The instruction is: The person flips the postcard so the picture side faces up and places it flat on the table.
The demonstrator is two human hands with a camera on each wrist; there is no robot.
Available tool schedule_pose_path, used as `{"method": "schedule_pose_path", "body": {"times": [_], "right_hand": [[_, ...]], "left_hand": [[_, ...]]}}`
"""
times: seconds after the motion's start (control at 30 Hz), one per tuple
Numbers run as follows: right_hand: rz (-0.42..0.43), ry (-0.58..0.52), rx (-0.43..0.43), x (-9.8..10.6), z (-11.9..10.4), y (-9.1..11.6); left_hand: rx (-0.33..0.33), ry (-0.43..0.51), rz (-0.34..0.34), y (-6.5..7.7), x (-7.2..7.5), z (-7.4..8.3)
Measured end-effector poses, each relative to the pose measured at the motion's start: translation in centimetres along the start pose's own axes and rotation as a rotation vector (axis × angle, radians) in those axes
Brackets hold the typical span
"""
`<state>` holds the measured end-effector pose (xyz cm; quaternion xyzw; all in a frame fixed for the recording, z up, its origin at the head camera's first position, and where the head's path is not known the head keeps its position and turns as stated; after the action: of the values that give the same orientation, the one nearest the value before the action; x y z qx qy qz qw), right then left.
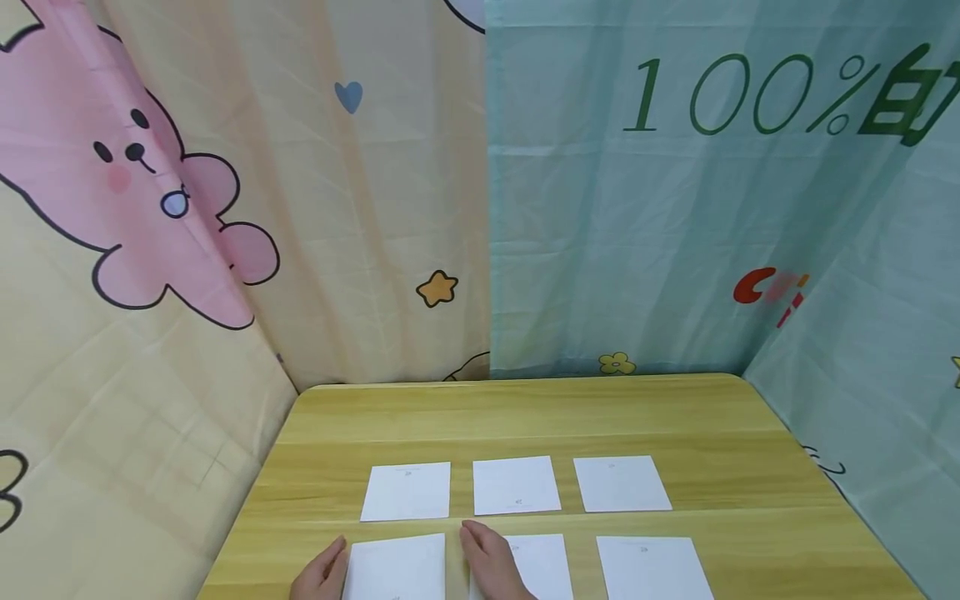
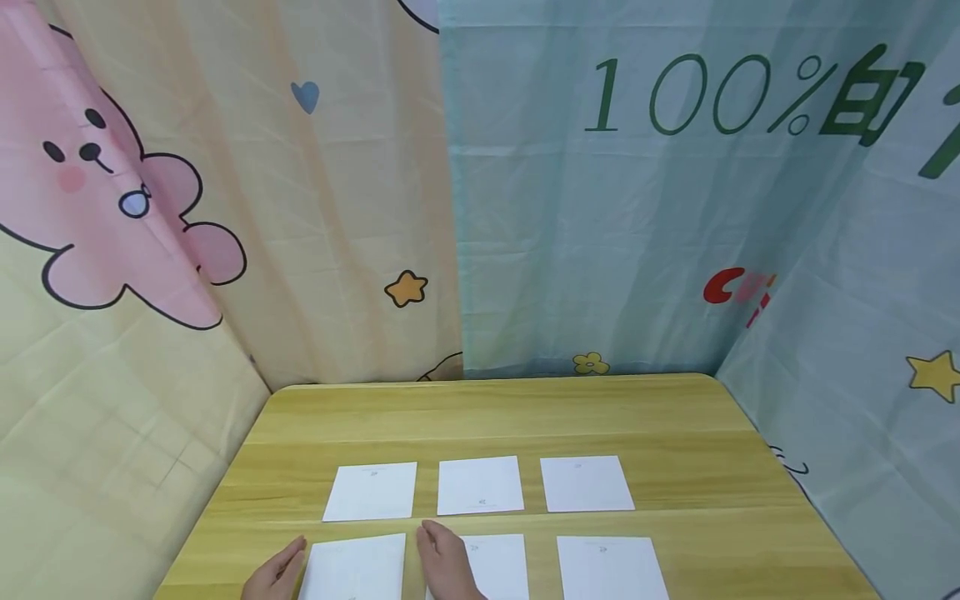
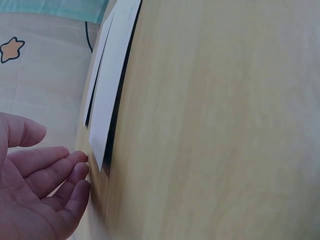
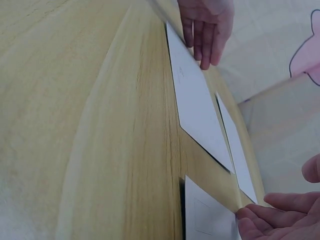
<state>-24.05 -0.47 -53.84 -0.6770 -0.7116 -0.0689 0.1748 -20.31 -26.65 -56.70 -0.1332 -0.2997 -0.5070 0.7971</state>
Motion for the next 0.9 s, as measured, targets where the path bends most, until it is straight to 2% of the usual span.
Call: {"method": "schedule_pose_path", "body": {"times": [0.2,0.43,0.53,0.7,0.9], "right_hand": [[-0.015,-0.025,-0.011,-0.1,-0.2,-0.1],[-0.041,0.005,-0.016,-0.6,-0.3,-0.3],[-0.041,0.006,-0.009,-0.9,-0.4,-0.4],[-0.048,-0.019,-0.027,-1.6,-0.4,-0.6],[-0.018,-0.028,-0.032,-1.7,-0.5,-0.4]], "left_hand": [[-0.005,-0.005,0.001,-0.1,-0.1,-0.1],[-0.054,0.012,0.028,-0.2,0.0,0.1],[-0.052,0.012,0.031,-0.3,0.1,0.0],[-0.038,-0.019,0.002,-0.4,-0.2,-0.1],[-0.078,-0.005,-0.014,-0.4,-0.6,0.3]]}}
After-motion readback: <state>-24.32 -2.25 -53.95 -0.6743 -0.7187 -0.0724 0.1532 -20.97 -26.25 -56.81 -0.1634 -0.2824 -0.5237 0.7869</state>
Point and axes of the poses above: each hand's wrist, its own y-axis away from the middle knuckle, its own x-axis out of the back of the hand, z = x × y, the point moved 9 cm from there along -y, towards the middle knuckle, and after that the axes turned 8 degrees about z, right-handed, at the moved point
